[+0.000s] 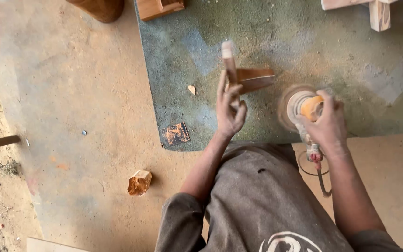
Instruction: The person uses an orbital sander to smooth several small wooden blocks and a long wooden plank on a workbench. They hold each piece with one hand while moving the sander over the surfaces, then set the finished pieces aside.
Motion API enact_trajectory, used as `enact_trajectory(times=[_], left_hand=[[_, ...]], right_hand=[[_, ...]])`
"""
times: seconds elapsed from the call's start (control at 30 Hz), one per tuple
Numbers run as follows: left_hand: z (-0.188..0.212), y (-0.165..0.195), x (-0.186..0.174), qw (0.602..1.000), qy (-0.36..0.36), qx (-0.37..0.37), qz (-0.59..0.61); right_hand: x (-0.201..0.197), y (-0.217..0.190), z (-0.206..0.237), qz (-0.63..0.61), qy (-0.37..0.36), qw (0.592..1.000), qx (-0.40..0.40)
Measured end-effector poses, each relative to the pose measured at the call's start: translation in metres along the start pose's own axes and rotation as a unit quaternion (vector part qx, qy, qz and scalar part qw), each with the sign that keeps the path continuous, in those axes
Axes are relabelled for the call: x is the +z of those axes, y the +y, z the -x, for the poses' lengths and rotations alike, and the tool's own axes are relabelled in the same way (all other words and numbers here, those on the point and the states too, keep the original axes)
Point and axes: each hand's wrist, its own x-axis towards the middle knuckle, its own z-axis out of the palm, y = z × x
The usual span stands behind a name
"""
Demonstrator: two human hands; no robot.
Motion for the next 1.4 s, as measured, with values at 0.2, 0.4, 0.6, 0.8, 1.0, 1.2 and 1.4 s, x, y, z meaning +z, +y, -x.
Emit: enact_trajectory(times=[0.2, 0.4, 0.6, 0.8, 1.0, 1.2, 1.4], left_hand=[[0.042, 0.003, -0.039, 0.974, -0.19, -0.032, -0.121], [0.006, 0.032, -0.038, 0.992, 0.006, -0.123, 0.015], [-0.096, 0.032, 0.01, 0.949, -0.069, -0.295, 0.086], [-0.103, 0.01, 0.021, 0.951, -0.086, -0.289, 0.073], [-0.094, 0.009, 0.022, 0.942, -0.067, -0.304, 0.125], [-0.08, 0.015, 0.025, 0.948, 0.01, -0.289, 0.133], [-0.074, 0.011, 0.023, 0.95, 0.0, -0.301, 0.076]], right_hand=[[0.005, 0.022, 0.019, -0.056, 0.078, 0.994, -0.06], [0.008, -0.022, 0.001, -0.029, -0.018, 0.999, -0.039], [0.026, -0.101, -0.035, -0.01, -0.035, 0.992, -0.123], [0.017, -0.137, -0.064, 0.029, -0.057, 0.993, -0.094], [0.024, -0.158, -0.11, 0.077, -0.015, 0.991, -0.11], [0.027, -0.146, -0.076, 0.079, -0.053, 0.989, -0.113], [0.024, -0.118, -0.033, 0.069, -0.085, 0.989, -0.098]])
